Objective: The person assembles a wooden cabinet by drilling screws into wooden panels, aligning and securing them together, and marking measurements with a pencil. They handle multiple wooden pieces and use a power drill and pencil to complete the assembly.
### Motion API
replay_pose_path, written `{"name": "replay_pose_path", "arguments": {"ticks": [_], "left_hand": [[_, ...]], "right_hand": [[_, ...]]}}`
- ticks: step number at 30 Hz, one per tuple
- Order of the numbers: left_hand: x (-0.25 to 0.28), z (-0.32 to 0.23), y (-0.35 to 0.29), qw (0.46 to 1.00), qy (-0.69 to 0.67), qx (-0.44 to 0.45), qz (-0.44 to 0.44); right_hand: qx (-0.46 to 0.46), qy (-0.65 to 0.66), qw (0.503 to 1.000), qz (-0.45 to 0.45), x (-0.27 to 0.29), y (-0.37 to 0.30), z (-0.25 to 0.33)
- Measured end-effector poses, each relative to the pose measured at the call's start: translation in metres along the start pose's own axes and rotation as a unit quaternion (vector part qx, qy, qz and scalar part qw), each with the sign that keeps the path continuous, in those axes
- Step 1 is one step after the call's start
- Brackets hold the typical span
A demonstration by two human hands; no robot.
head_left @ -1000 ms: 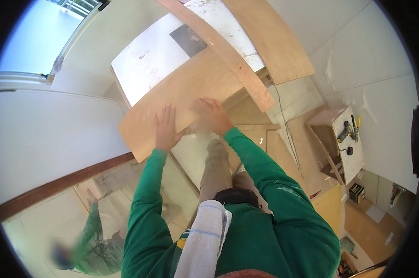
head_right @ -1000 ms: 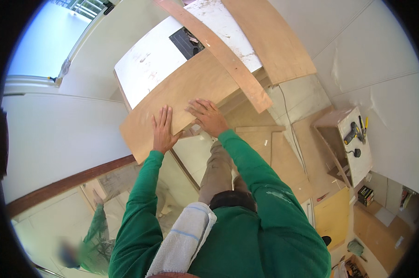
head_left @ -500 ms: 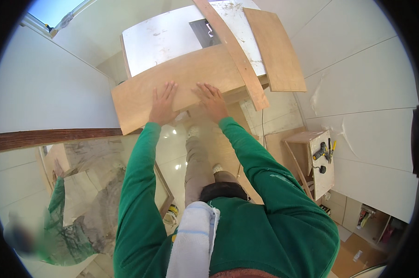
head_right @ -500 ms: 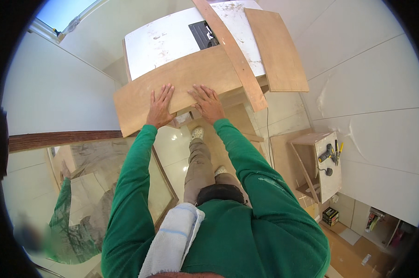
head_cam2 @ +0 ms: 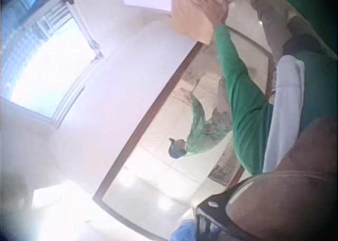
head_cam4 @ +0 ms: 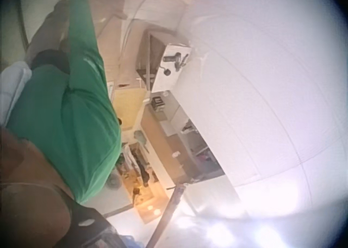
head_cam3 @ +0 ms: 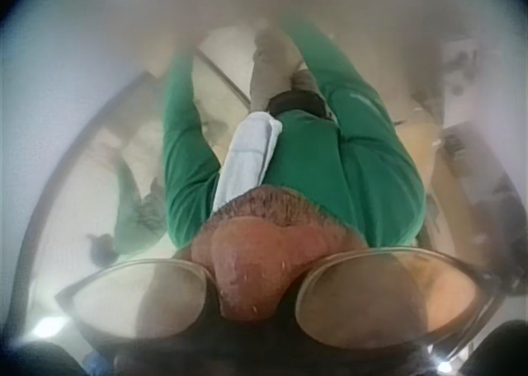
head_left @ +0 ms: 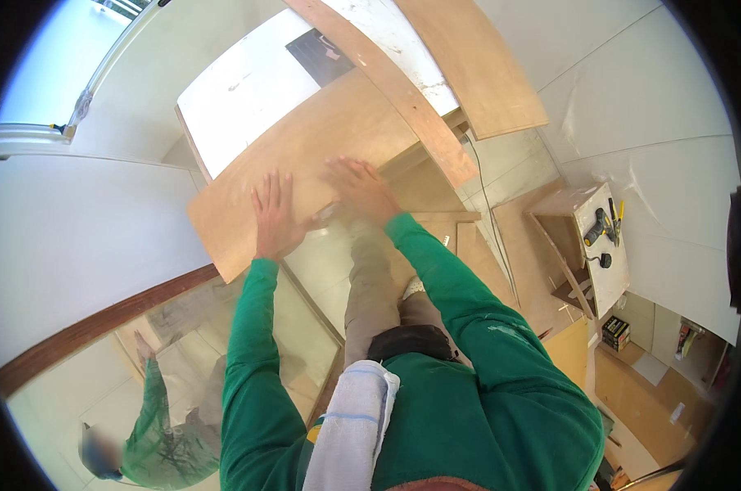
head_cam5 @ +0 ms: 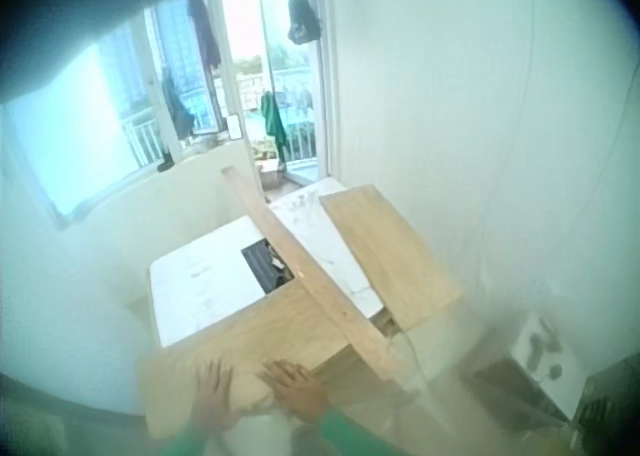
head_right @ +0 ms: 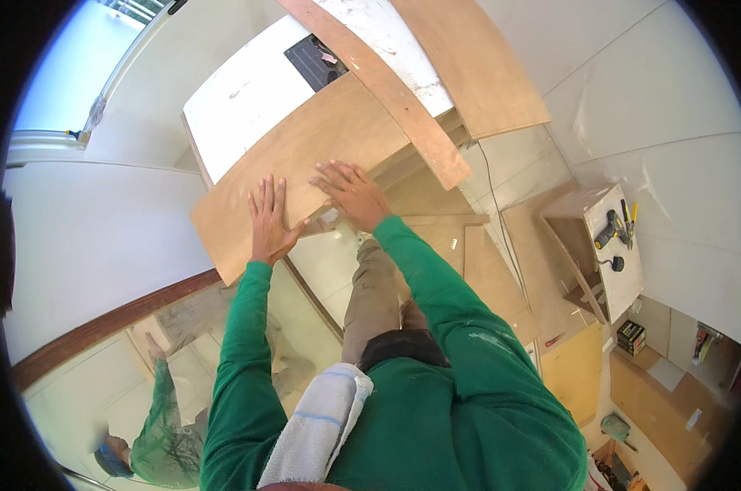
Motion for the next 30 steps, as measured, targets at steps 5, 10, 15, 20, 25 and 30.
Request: {"name": "replay_pose_path", "arguments": {"ticks": [5, 10, 15, 20, 25, 30], "left_hand": [[-0.003, 0.006, 0.002, 0.999, -0.007, 0.013, 0.036], [-0.004, 0.01, 0.004, 0.999, -0.007, 0.007, 0.035], [-0.004, 0.009, 0.005, 1.0, -0.002, 0.004, 0.031], [-0.005, 0.01, 0.005, 0.999, -0.003, 0.006, 0.032], [-0.006, 0.011, 0.005, 1.0, -0.002, 0.0, 0.026], [-0.005, 0.014, 0.007, 1.0, -0.003, 0.002, 0.027]], "right_hand": [[-0.017, 0.032, 0.999, 0.019, 0.004, 0.003, -0.001], [-0.017, 0.046, 0.999, 0.008, 0.007, 0.005, -0.001], [-0.018, 0.049, 0.999, 0.016, 0.005, 0.006, -0.002], [-0.019, 0.051, 0.998, 0.017, 0.004, 0.006, -0.003], [-0.013, 0.056, 0.998, 0.002, 0.007, 0.007, -0.003], [-0.019, 0.049, 0.999, 0.013, 0.008, 0.011, -0.003]]}}
Point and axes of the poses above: each hand's wrist, its own y-axis towards the middle knuckle, its own x-axis out of the back of the hand, z = x × y, the point moved 4 cm from there along y, towards the middle knuckle, and after that the axes turned 9 degrees about -x, right-handed, at the moved point
